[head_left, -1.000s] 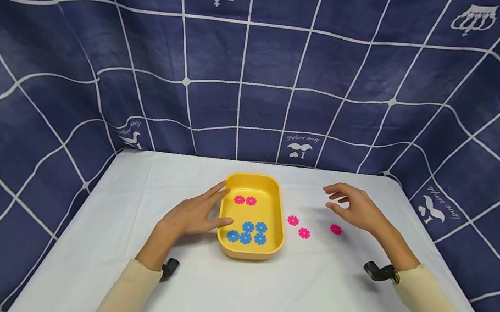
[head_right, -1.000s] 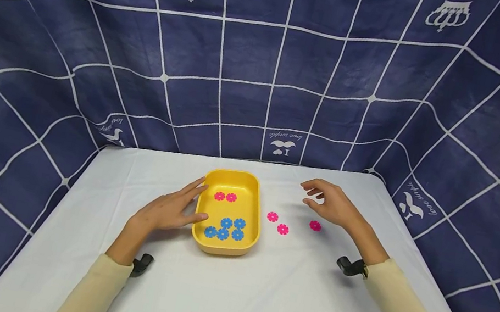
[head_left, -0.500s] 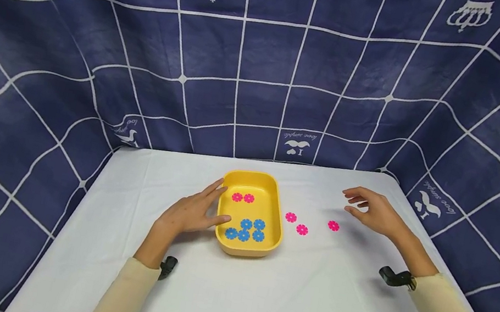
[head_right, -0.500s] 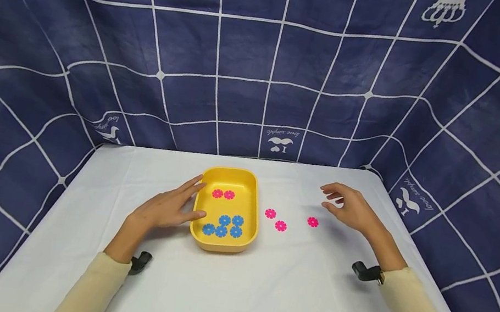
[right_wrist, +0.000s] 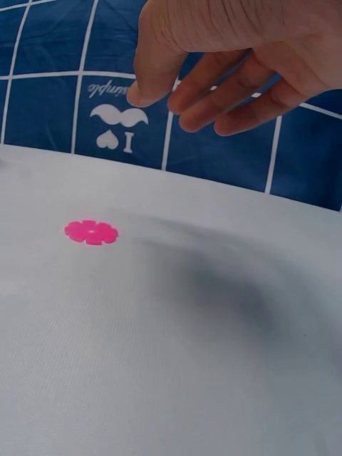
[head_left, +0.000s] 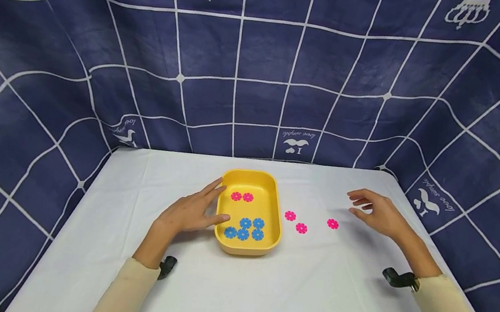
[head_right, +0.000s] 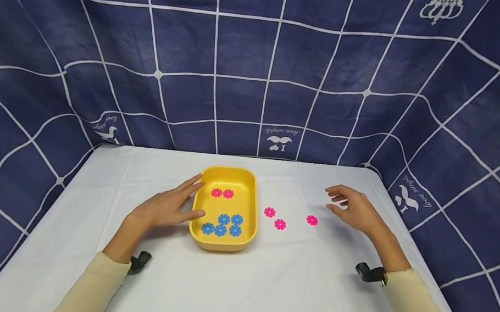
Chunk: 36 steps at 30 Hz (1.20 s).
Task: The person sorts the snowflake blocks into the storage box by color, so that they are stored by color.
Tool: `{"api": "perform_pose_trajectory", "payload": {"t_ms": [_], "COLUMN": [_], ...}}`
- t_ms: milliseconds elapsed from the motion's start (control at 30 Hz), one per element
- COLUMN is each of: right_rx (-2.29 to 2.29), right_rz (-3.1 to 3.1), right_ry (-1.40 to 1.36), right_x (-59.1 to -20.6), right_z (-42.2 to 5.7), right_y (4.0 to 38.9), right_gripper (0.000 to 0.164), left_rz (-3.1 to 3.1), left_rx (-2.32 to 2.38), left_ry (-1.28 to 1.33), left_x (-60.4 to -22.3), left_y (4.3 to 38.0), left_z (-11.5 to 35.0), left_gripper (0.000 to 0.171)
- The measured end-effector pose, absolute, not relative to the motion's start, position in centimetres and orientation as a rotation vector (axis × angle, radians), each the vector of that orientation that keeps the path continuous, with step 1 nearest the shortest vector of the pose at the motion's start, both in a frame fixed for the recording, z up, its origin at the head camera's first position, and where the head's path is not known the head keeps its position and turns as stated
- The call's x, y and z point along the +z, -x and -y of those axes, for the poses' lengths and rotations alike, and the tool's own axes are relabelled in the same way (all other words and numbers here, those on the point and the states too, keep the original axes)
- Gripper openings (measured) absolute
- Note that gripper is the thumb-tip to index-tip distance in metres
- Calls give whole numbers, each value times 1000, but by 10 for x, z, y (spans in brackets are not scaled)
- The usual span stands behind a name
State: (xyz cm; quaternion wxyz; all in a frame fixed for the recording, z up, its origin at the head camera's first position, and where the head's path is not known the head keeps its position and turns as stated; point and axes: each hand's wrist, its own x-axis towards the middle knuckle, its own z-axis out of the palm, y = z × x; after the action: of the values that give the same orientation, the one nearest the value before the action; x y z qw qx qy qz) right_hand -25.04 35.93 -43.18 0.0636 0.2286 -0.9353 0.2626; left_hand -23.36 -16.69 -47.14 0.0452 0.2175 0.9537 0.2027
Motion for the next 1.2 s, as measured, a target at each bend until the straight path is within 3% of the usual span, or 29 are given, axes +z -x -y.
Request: {"api": "perform_pose_trajectory", "payload": {"t_ms": [1200], "right_rx": [748], "right_rz": [3043], "right_ry": [-786], "right_x": [-476], "right_z": [-328], "right_y": [249], "right_gripper": [41], "left_rz": [-2919], "left_rx": [620], "left_ry": [-639], "left_x": [-470], "left_y": [231], "left_z": [167], "left_gripper": [98]}}
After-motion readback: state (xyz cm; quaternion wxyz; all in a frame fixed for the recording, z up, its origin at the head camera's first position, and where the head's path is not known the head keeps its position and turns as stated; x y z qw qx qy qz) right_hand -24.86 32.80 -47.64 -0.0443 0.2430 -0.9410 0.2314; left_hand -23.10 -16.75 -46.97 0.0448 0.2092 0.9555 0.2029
